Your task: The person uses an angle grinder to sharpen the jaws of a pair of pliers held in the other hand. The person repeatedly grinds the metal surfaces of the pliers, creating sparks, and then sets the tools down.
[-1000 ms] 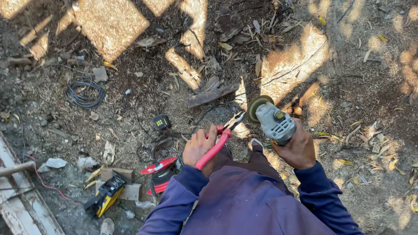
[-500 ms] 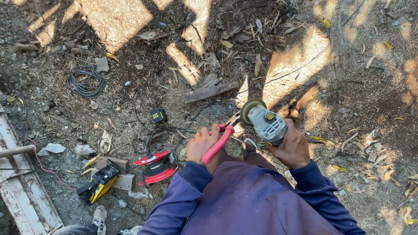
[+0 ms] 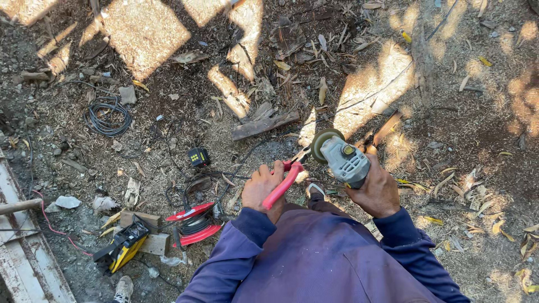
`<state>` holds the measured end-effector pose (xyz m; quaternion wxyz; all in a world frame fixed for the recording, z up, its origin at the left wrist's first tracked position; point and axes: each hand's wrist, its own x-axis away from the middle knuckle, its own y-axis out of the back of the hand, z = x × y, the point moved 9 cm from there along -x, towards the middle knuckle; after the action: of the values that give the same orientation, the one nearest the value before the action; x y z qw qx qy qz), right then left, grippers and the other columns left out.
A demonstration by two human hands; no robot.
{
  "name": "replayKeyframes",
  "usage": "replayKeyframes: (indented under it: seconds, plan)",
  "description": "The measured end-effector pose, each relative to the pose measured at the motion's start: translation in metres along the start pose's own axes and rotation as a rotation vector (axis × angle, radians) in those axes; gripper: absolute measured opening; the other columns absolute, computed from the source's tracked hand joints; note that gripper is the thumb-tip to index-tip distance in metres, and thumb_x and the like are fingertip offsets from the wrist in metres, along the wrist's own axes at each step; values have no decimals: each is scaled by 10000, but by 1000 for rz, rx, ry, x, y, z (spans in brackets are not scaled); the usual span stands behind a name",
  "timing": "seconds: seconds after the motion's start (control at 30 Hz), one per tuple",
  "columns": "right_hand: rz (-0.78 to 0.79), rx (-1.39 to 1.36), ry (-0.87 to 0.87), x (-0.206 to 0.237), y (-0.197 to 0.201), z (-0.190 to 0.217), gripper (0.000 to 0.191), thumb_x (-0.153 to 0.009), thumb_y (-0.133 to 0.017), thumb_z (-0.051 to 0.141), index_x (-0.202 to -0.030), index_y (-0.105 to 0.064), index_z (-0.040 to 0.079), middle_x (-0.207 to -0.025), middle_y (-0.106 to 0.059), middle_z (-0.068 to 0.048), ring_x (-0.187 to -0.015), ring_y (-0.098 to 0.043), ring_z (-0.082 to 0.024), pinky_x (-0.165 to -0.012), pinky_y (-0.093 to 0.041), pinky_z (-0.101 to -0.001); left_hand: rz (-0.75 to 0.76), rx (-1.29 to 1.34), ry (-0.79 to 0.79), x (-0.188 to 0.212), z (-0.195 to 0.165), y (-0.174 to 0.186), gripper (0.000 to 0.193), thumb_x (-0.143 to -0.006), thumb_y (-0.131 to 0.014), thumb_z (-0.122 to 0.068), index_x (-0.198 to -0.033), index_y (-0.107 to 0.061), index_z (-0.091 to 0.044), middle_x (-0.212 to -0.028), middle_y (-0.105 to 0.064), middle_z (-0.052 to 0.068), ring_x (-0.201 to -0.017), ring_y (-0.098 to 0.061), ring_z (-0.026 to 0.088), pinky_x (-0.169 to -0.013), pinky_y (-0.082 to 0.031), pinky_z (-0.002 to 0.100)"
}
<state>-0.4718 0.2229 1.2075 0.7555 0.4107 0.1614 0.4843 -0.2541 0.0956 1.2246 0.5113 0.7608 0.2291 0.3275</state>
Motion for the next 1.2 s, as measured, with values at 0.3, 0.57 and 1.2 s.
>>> replayKeyframes:
  seconds: [0.3, 0.57, 1.2]
  plan:
    - [-13, -6, 23, 2, 12, -13, 723, -641, -881, 196, -1220, -480, 33, -972, -736, -209, -852, -767, -357, -788, -634, -445, -13, -3, -37, -9, -23, 2, 573, -828, -680, -178, -1352, -505, -27, -962, -596, 156, -835, -660, 323, -683, -557, 431]
    - [-8, -20, 38, 1, 14, -20, 726, -666, -868, 198, -1245, -470, 17, -1001, -732, -213, -865, -770, -345, -796, -643, -433, -3, -33, -40, -10, -33, 2, 635, -787, -705, -159, -1369, -492, -17, -964, -590, 143, -838, -656, 305, -652, -554, 405]
    - [-8, -24, 45, -2, 26, -32, 785, -644, -886, 190, -1275, -461, -5, -1008, -730, -234, -867, -766, -365, -788, -639, -440, -20, -45, -52, -14, -49, 1, 667, -791, -723, -203, -1382, -477, -15, -958, -581, 144, -835, -650, 308, -672, -545, 414]
